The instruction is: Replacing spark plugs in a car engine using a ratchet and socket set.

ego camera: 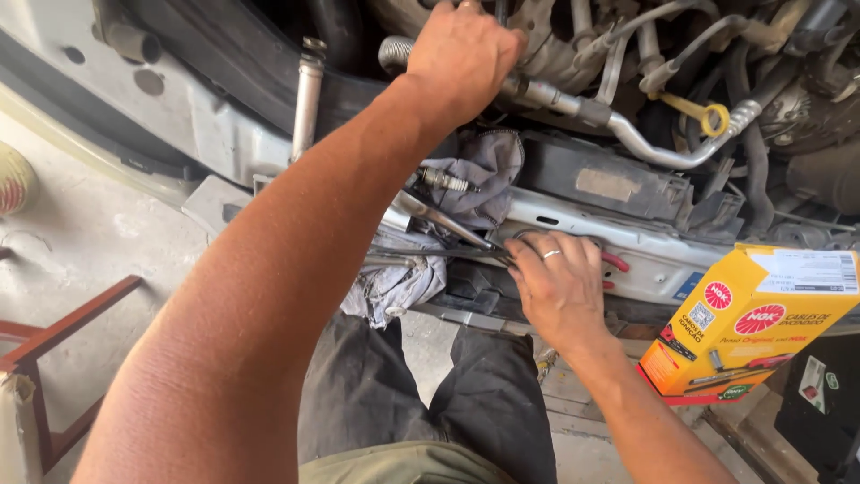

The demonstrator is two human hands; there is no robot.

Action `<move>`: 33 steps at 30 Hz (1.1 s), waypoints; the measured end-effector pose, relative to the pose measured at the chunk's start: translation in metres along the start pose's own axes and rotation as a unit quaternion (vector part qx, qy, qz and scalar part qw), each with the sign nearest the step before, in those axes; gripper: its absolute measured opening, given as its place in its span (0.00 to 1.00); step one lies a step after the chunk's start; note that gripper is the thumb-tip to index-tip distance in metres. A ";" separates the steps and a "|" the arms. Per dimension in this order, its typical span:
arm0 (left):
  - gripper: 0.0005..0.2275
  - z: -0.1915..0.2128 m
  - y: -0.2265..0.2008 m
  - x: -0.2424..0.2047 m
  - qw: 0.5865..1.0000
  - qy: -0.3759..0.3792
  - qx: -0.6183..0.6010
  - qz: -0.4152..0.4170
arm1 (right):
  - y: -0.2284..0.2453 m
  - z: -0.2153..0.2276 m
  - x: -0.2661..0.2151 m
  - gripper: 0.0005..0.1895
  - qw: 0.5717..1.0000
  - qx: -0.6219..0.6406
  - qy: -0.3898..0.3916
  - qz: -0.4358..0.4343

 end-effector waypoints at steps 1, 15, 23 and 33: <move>0.09 0.002 0.001 0.000 1.000 -0.002 0.001 -0.001 | -0.001 -0.003 0.000 0.19 1.000 -0.002 -0.002 -0.001; 0.11 0.028 -0.005 -0.026 0.995 -0.061 0.068 -0.044 | -0.003 -0.021 0.009 0.16 0.997 0.019 0.070 0.020; 0.12 0.125 -0.031 -0.250 0.950 -0.278 -0.136 0.036 | 0.001 -0.046 0.011 0.11 0.998 -0.030 0.043 0.019; 0.15 0.057 -0.026 -0.312 0.938 -0.275 -0.135 0.160 | -0.004 -0.030 0.004 0.16 0.995 0.063 -0.069 -0.022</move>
Point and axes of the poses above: each hand's wrist, its own x-axis towards the middle knuckle, its own z-axis out of the back of the hand, y = z × x, the point moved 7 cm from there along x, towards the middle knuckle
